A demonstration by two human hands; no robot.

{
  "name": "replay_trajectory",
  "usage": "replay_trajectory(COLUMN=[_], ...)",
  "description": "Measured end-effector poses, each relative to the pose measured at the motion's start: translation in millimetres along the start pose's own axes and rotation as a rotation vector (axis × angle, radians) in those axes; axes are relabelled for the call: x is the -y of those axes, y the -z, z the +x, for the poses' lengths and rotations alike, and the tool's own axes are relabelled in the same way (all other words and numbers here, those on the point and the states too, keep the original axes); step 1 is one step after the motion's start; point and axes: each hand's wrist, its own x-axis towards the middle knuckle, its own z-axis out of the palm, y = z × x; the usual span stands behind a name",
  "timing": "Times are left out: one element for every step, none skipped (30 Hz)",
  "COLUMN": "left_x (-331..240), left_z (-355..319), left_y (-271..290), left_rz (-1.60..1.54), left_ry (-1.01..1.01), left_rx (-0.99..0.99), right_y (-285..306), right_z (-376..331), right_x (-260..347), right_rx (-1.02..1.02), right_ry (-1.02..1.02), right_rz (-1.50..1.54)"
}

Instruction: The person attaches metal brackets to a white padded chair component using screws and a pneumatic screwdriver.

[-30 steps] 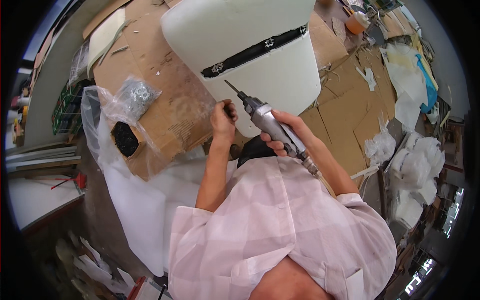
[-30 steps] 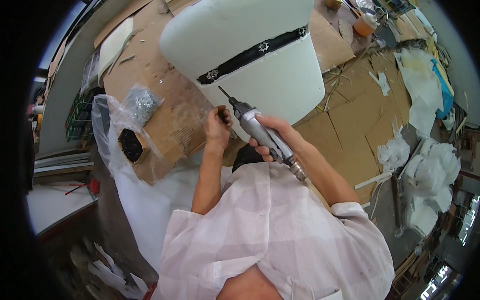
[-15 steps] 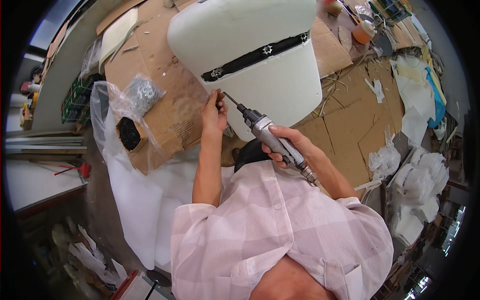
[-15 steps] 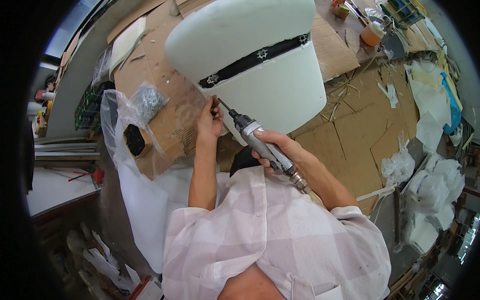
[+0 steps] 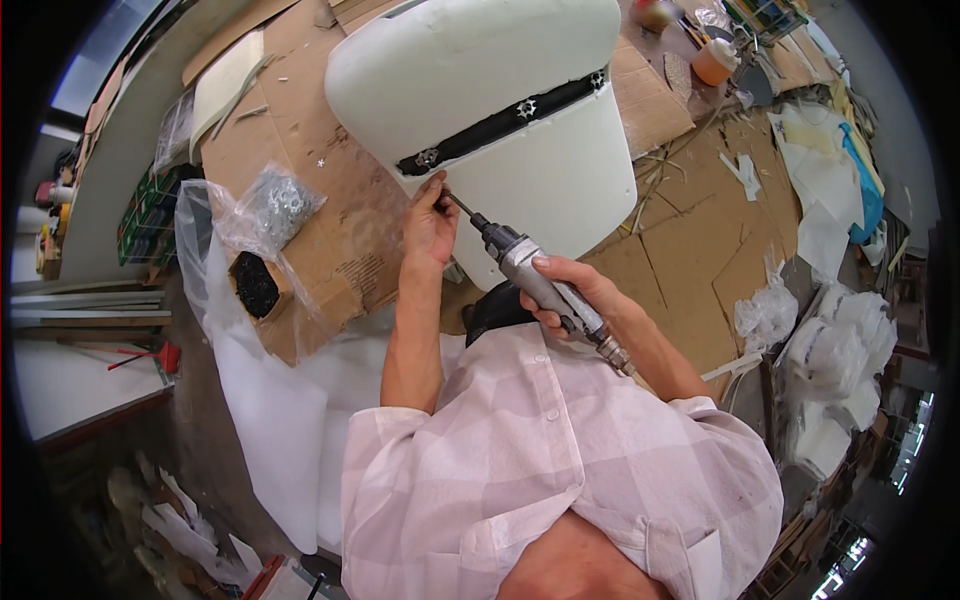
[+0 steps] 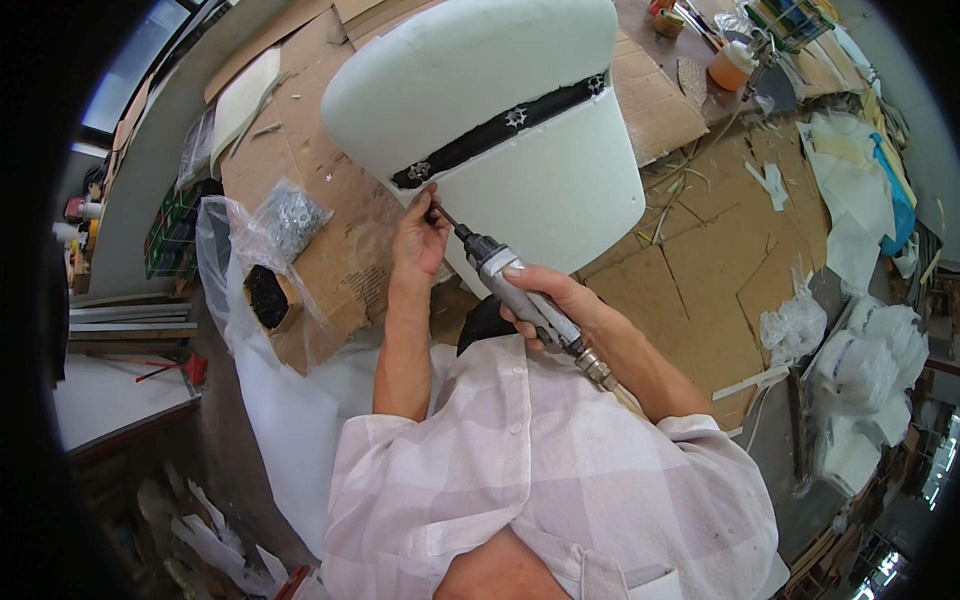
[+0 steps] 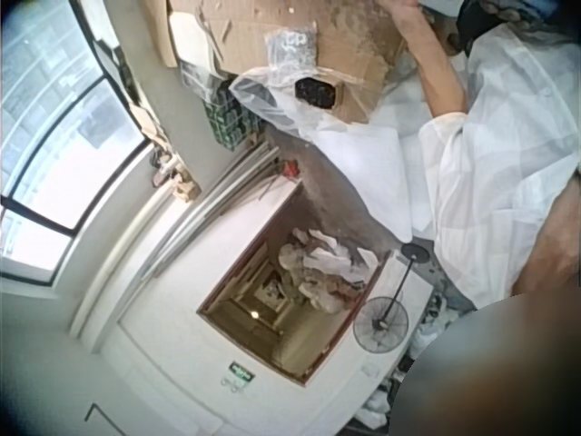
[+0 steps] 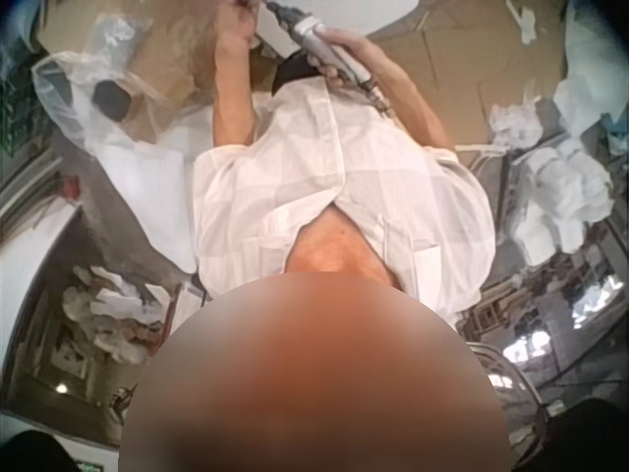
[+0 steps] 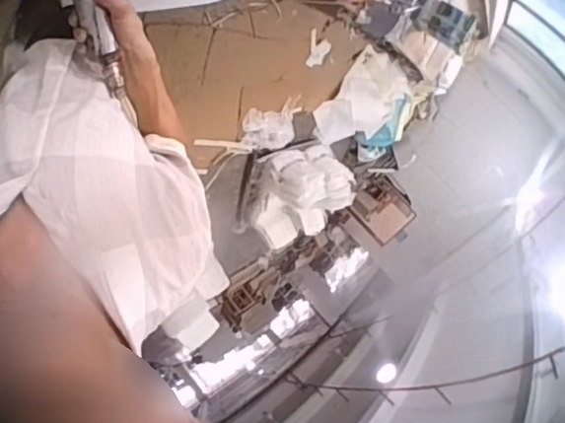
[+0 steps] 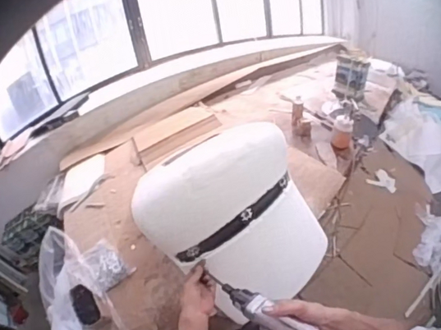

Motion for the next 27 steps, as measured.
replay_trajectory(left_x=[0,0,-1,-2,-3,-4,-5,-6,-7,-8,-8,-9,-10,-11,-12,-13,-14,-15,-16,-17,-18,-19,-20,-21,-22,-22,-23], left_z=[1,3,4,5,5,3,2,2,0,1,2,3,3,3,3,3,3,3,3,4,4,4,4,4,4,5,7], left_y=[1,2,2,2,3,2,0,-1,-2,-1,1,1,1,2,2,3,3,4,4,5,5,4,4,4,3,2,3], left_rz=[-0.001,0.026,0.054,0.053,0.05,0.046,0.044,0.068,0.092,0.09,0.099,0.107,0.105,0.105,0.105,0.103,0.105,0.106,0.104,0.113,0.122,0.121,0.122,0.123,0.122,0.041,-0.043], left_ry=[-0.001,-0.006,-0.009,-0.009,-0.007,-0.004,-0.004,0.01,0.023,0.022,0.028,0.034,0.032,0.049,0.067,0.066,0.072,0.078,0.078,0.089,0.1,0.1,0.124,0.149,0.149,0.217,0.285], left_rx=[0.001,0.003,0.005,0.007,0.014,0.019,0.02,0.041,0.06,0.06,0.077,0.094,0.095,0.11,0.124,0.124,0.148,0.172,0.172,0.197,0.222,0.223,0.227,0.23,0.231,0.239,0.244], right_y=[-1,-2,-3,-4,-5,-5,-5,-4,-4,-4,-5,-6,-6,-7,-8,-9,-9,-10,-10,-11,-11,-12,-12,-11,-11,-12,-13], right_z=[0,0,0,1,1,1,2,2,2,2,2,2,2,2,1,1,2,2,2,2,2,2,2,2,2,2,3], right_x=[0,0,0,1,1,1,1,1,1,0,0,1,1,2,1,2,2,2,2,3,4,5,5,5,5,5,5], right_rx=[-0.007,-0.008,-0.01,-0.012,-0.012,-0.004,0.005,0.004,-0.003,-0.011,-0.01,0.001,0.013,0.012,0.015,0.017,0.017,0.017,0.017,0.016,0.015,0.014,0.013,0.015,0.017,0.016,0.011], right_ry=[0.0,0.001,0.003,0.004,0.006,0.01,0.013,0.013,0.013,0.012,0.011,0.014,0.018,0.017,0.02,0.022,0.021,0.025,0.029,0.028,0.019,0.01,0.01,0.014,0.018,0.018,0.027], right_rz=[-0.011,-0.013,-0.019,-0.025,-0.027,-0.031,-0.035,-0.037,-0.034,-0.031,-0.033,-0.038,-0.042,-0.044,-0.041,-0.038,-0.04,-0.038,-0.036,-0.037,-0.03,-0.023,-0.025,-0.021,-0.018,-0.019,-0.033])
